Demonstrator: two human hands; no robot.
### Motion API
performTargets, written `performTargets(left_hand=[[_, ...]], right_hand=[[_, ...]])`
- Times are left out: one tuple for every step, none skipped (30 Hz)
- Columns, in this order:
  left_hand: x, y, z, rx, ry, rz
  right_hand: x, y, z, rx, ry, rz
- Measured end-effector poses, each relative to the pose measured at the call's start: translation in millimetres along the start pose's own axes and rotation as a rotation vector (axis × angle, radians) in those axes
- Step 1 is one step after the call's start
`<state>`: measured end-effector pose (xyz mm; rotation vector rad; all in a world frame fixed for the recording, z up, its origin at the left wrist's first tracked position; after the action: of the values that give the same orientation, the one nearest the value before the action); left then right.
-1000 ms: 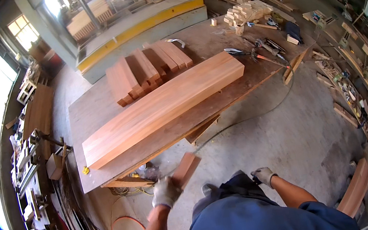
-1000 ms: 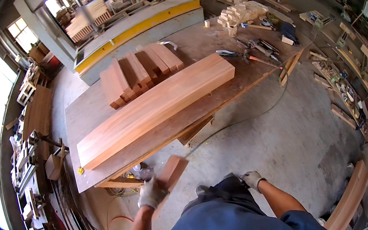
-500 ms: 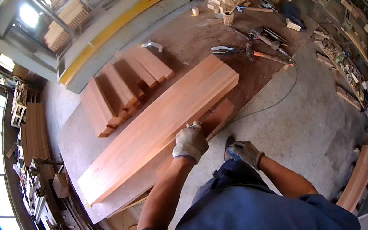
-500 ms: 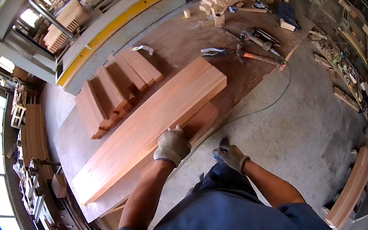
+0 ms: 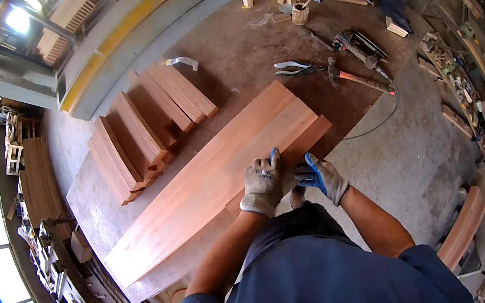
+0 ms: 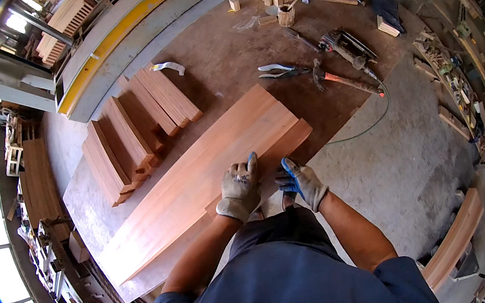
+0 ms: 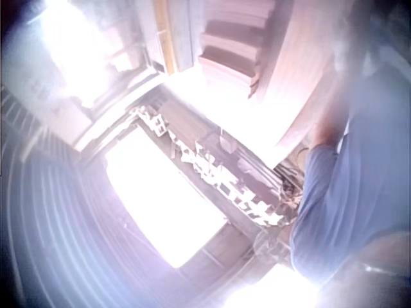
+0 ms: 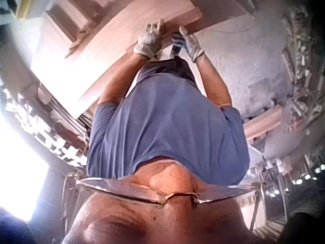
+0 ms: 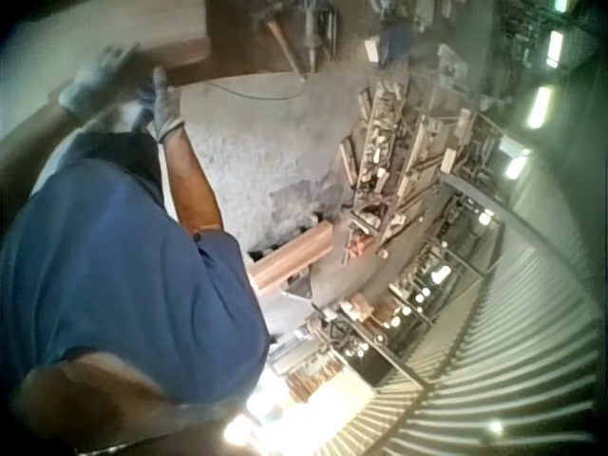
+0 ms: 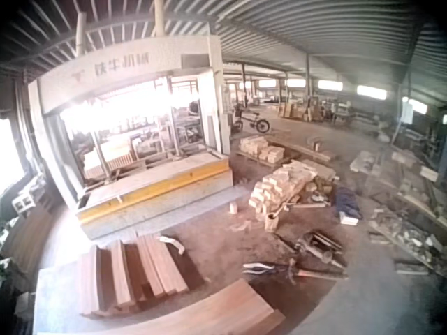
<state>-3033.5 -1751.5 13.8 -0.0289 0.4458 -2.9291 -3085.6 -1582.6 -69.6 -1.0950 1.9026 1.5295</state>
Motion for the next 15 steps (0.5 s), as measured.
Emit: performTargets(left_hand=[[-2.6,5.7,-2.4,-0.041,-0.012,-0.006],[-3.6,11.8,3.8,-0.077,-0.021,-0.009],[-2.9,10.6,3.2,-0.098,0.063,0.023],[-3.3,11.6,-4.0,-0.179,0.028,0.012],[-3.8,12.0,-12.8,-0.259,-0.002,-0.004],[-4.0,15.0,-26.1,-0.266,-0.109,-0.071],[1.4,14.4,-27.8,-0.207,-0.084,-0.075],[4.6,11.2,-27.0,-0.207,-0.052,-0.059],[4.4,13.4,-34.1,-0.173,-0.078,-0.080],[2.4,11.3,-22.8,-0.201,-0.101,-0.086],[1.6,16.8,-13.3,-0.272,-0.105,-0.097],[0.2,23.9,-6.1,-0.343,-0.106,-0.109],[-1.5,37.0,1.5,-0.407,-0.157,-0.074],[-2.6,51.9,7.5,-0.466,-0.208,-0.038],[-4.5,68.7,14.4,-0.520,-0.261,0.001]], right_hand=[[5.1,-4.6,-5.4,0.058,-0.004,-0.051],[11.0,-9.1,-6.2,0.056,-0.041,-0.054],[17.1,-13.9,0.3,0.053,-0.076,-0.057],[24.0,-17.5,-5.5,0.047,-0.084,-0.060],[17.5,-10.0,-16.0,0.063,-0.129,0.026],[8.3,-2.8,-23.7,-0.001,-0.185,0.047],[6.0,0.5,-23.2,-0.060,-0.191,0.151],[8.7,0.6,-21.2,-0.074,-0.243,0.205],[18.2,-6.4,-19.0,-0.036,-0.256,0.166],[36.1,-18.1,-1.8,-0.066,-0.266,0.152],[38.8,-18.9,-1.6,-0.070,-0.259,0.155],[38.2,-19.6,-2.8,-0.073,-0.253,0.154],[34.5,-17.5,-2.3,-0.090,-0.271,0.178],[27.9,-12.9,-7.1,-0.104,-0.285,0.199],[17.1,-6.5,-19.1,-0.110,-0.276,0.188]])
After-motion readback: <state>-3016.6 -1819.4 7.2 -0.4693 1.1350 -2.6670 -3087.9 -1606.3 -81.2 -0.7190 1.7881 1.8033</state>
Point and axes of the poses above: each hand's wrist, its own x-axis towards the middle knuckle, its own z-axis out of the back of the hand, y = z × x, the point moved 5 cm from there along x, towards the middle knuckle, and after that the axes turned 12 degrees about -y, right-handed, at the moved point
